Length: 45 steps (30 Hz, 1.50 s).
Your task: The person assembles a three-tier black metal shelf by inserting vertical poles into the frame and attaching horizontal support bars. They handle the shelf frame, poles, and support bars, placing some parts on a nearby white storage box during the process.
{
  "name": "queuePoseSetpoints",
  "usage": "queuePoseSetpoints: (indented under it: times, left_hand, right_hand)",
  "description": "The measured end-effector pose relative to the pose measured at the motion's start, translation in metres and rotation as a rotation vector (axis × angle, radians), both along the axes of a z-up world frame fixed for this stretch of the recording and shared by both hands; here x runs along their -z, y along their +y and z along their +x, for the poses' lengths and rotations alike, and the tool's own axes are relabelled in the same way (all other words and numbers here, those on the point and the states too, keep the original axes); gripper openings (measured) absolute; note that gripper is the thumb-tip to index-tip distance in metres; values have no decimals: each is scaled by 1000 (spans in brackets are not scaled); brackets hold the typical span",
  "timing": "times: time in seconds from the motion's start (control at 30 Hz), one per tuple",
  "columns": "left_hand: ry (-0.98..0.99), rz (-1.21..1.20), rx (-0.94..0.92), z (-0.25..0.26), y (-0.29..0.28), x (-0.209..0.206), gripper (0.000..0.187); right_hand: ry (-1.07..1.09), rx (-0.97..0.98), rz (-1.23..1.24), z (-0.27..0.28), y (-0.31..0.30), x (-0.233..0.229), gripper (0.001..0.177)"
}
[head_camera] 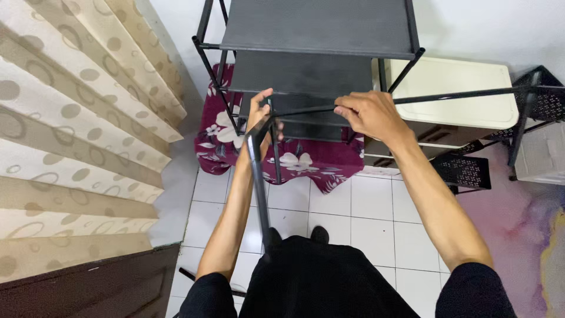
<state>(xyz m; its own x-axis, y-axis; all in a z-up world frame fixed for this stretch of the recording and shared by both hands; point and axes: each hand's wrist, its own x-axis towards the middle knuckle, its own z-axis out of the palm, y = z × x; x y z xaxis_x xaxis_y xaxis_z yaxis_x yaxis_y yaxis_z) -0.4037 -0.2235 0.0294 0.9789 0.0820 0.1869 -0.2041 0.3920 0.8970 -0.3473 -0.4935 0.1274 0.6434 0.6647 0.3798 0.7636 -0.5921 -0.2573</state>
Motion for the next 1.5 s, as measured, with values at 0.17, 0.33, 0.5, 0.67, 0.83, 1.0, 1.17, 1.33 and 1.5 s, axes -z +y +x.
queuePoseSetpoints:
  times: [0.17, 0.33, 0.5, 0.67, 0.83, 1.0, 1.17, 1.33, 1.5]
  left_hand:
    - [-209, 293, -189, -27, -15, 2, 55]
    - [-88, 94, 106, -38, -20, -2, 50]
    - [-79, 213, 216, -49, -28, -8, 48]
    - [-221, 346, 217, -54, -41, -13, 44]
    - [-14, 217, 218, -65, -53, -18, 40]
    - [150, 85, 112, -71, -69, -21, 38]
    - [250, 23, 16, -77, -82, -18, 39]
    - [238, -2, -40, -79, -94, -19, 38]
    - [237, -13, -36, -75, -109, -17, 35]
  right_hand:
    - [340, 141, -142, 3, -17, 42, 22]
    - [652, 111, 50, -2, -41, 90, 29]
    - [852, -80, 213, -20, -64, 130, 35]
    - [987, -54, 188, -43, -75, 149, 41]
    - [1046, -65, 278, -65, -74, 164, 42]
    - [1038, 36, 276, -93, -70, 171, 45]
    - [902, 124, 217, -116, -63, 136, 46]
    - [451, -139, 793, -146, -34, 85, 52]
    - [508, -244, 1110, -179, 11, 77, 47]
